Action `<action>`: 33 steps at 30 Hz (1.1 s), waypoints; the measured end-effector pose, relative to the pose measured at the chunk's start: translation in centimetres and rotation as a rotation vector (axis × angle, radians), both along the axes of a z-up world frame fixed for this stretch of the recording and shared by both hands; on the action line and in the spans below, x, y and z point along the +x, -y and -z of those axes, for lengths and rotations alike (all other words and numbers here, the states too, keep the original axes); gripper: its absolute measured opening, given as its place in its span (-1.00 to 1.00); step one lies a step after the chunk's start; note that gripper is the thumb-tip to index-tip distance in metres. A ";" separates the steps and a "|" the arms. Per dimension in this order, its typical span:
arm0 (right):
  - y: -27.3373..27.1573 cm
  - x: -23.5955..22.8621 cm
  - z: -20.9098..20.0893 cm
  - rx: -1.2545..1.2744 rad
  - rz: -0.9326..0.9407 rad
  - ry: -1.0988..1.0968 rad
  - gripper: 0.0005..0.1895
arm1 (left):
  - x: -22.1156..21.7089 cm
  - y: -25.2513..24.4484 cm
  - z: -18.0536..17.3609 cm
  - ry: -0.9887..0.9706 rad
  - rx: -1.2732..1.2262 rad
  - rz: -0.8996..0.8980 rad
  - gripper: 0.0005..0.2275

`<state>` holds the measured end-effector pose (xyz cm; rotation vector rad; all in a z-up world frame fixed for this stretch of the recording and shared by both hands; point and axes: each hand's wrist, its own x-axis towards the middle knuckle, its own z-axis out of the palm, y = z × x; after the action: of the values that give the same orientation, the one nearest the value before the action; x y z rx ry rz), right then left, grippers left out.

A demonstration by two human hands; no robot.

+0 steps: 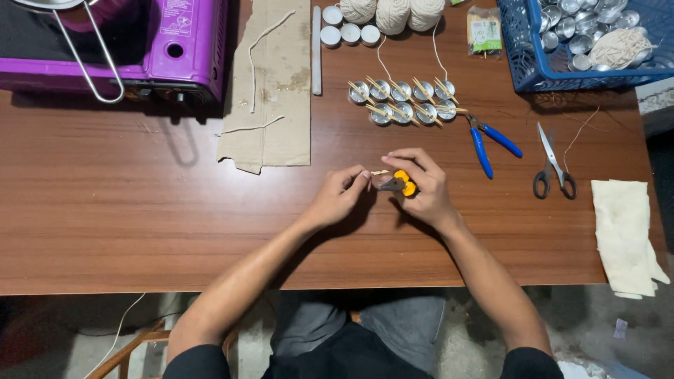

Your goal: The person secures metal tabs onto wicks using pliers and then trims the wicks with scissors at a wooden table.

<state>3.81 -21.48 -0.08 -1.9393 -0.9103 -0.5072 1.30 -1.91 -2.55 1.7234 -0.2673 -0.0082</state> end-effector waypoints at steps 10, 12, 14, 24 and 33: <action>3.8 1.9 1.3 -0.066 0.463 -0.203 -0.59 | 0.2 -0.1 1.0 -0.087 -0.071 0.008 -0.73; 4.4 2.5 1.8 -0.153 0.474 -0.198 -0.53 | 0.1 -0.2 0.7 -0.060 -0.069 0.018 -0.74; 4.4 2.7 2.1 -0.211 0.473 -0.159 -0.52 | 0.1 -0.2 1.0 -0.064 -0.075 0.015 -0.75; 4.5 3.3 4.3 -0.413 0.454 0.020 -0.65 | 0.0 -0.1 0.9 -0.051 -0.107 0.017 -0.73; 4.7 3.4 4.9 -0.455 0.464 -0.035 -0.59 | 0.0 0.0 1.0 -0.065 -0.130 0.029 -0.74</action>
<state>7.18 -26.20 -4.99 -2.5892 -0.5789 -0.5610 1.30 -1.86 -3.60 1.5868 -0.2393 -0.0671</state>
